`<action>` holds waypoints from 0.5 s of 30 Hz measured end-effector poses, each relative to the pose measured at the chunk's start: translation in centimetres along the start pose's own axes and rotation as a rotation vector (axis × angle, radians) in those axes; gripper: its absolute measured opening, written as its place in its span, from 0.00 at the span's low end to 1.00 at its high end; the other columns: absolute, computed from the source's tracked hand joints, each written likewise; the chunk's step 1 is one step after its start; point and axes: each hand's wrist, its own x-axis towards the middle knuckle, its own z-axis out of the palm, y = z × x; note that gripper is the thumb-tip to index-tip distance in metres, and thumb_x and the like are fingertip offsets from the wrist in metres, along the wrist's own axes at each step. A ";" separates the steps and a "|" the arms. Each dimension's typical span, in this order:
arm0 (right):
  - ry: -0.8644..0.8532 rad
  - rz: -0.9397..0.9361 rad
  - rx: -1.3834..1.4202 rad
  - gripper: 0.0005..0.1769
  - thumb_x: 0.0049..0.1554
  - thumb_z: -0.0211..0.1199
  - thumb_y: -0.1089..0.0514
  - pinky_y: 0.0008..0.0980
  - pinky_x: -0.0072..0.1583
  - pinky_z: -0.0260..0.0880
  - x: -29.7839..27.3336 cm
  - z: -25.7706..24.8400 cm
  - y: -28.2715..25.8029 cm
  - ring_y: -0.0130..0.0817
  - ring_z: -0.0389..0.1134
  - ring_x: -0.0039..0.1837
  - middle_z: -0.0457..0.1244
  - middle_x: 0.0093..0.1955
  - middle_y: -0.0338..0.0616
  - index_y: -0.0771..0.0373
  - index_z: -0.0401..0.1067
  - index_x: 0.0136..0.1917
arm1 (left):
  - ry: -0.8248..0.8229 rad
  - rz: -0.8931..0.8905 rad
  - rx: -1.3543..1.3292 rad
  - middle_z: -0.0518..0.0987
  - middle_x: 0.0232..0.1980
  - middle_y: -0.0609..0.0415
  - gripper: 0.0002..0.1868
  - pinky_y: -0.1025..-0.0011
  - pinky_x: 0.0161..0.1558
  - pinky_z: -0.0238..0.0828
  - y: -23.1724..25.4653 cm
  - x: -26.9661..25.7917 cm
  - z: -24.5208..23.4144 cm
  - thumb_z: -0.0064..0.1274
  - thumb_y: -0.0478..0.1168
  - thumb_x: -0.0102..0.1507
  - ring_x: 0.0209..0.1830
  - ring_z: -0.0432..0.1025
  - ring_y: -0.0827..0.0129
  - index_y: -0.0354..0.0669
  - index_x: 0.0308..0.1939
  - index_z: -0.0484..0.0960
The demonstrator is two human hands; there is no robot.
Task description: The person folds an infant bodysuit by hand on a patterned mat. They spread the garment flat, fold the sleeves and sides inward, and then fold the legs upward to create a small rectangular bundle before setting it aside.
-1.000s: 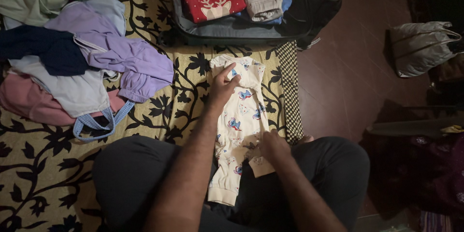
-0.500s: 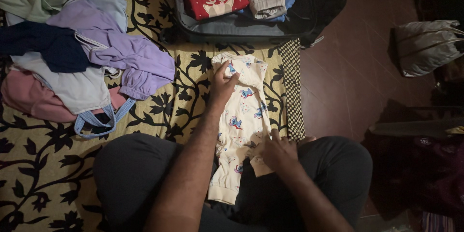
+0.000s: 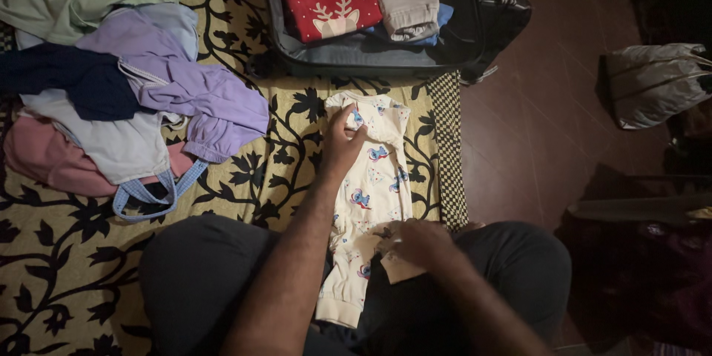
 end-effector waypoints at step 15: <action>0.333 -0.252 0.652 0.37 0.58 0.60 0.61 0.41 0.60 0.80 12.6 -12.0 4.1 0.48 0.70 0.66 0.60 0.73 0.53 0.53 0.56 0.79 | 0.151 0.002 0.226 0.77 0.63 0.44 0.19 0.77 0.41 0.82 -0.8 0.5 -0.6 0.55 0.29 0.62 0.46 0.79 0.67 0.38 0.58 0.81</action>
